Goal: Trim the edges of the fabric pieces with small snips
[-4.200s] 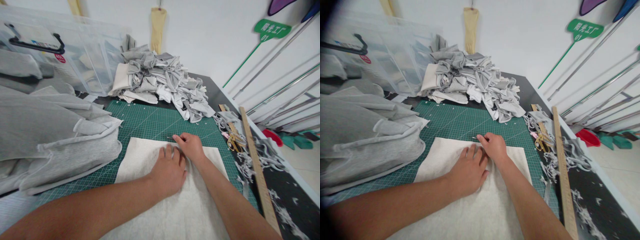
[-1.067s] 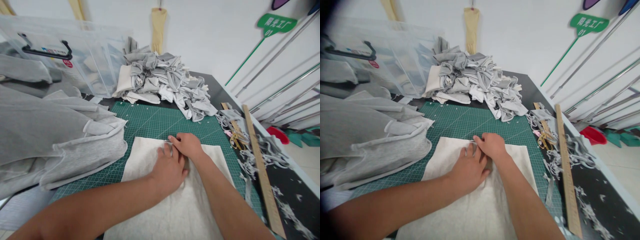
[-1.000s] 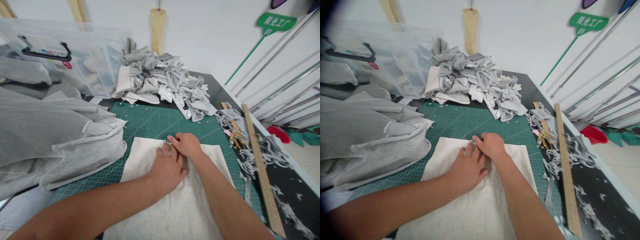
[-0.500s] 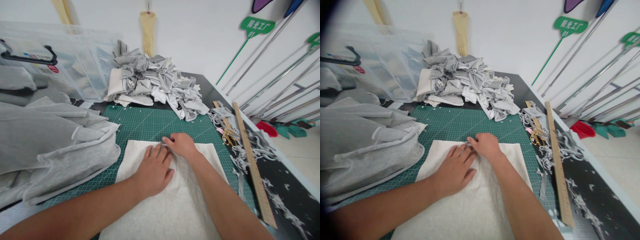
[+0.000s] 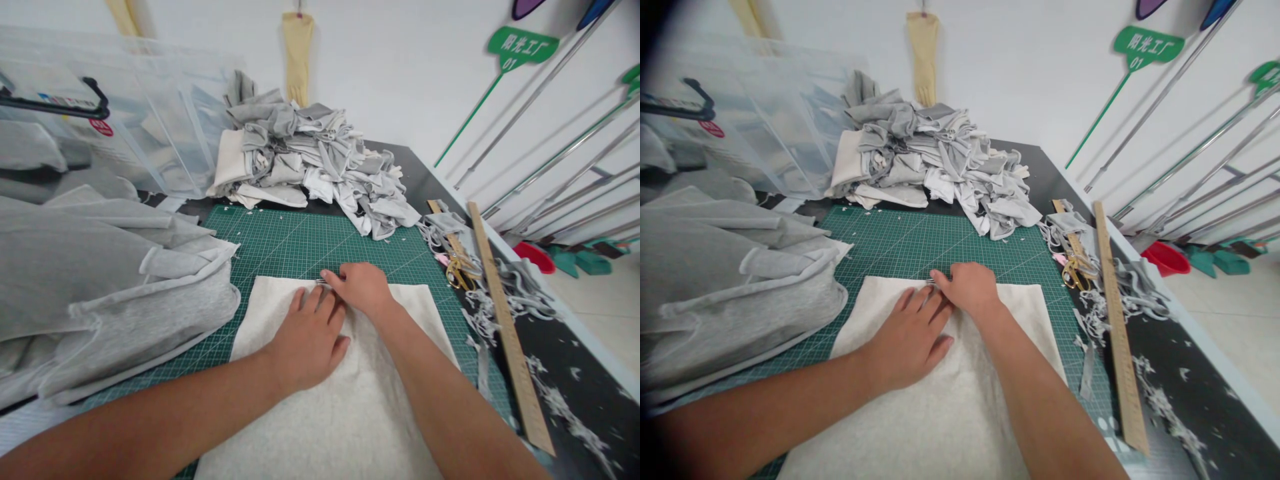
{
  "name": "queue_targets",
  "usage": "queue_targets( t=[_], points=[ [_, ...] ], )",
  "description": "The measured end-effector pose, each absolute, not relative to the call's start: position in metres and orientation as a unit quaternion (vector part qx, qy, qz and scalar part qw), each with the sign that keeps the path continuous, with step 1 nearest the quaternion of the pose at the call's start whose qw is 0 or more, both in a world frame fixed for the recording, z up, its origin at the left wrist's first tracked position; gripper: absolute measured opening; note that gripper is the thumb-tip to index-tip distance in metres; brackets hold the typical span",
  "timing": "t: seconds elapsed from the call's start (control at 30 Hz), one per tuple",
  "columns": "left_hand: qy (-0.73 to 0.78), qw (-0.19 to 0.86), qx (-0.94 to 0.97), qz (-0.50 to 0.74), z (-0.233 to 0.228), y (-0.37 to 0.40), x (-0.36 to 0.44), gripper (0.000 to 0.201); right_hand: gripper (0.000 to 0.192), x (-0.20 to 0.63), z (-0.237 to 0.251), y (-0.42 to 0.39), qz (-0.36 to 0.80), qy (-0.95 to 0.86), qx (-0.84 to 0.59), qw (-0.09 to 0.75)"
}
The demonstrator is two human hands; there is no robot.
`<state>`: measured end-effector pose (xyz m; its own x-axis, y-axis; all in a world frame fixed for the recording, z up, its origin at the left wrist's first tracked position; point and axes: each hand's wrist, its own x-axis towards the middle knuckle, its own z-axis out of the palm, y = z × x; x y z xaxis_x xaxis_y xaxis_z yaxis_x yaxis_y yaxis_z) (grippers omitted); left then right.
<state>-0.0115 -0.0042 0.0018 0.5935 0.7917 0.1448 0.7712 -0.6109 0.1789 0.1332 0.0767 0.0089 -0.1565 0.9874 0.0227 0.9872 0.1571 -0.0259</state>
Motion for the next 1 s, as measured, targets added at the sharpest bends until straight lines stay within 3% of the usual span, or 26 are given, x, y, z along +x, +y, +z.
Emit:
queue_targets(
  t=[0.23,1.0],
  points=[
    [0.433,0.053,0.894,0.098,0.003,-0.0038,-0.012,0.052,0.058,0.137,0.0071,0.081,0.021,-0.755,-0.655,0.024],
    [0.433,0.048,0.895,0.099,0.0022,-0.0039,-0.0121,0.052,0.063,0.1386,0.0074,0.0806,0.027,-0.76,-0.649,0.033]
  ],
)
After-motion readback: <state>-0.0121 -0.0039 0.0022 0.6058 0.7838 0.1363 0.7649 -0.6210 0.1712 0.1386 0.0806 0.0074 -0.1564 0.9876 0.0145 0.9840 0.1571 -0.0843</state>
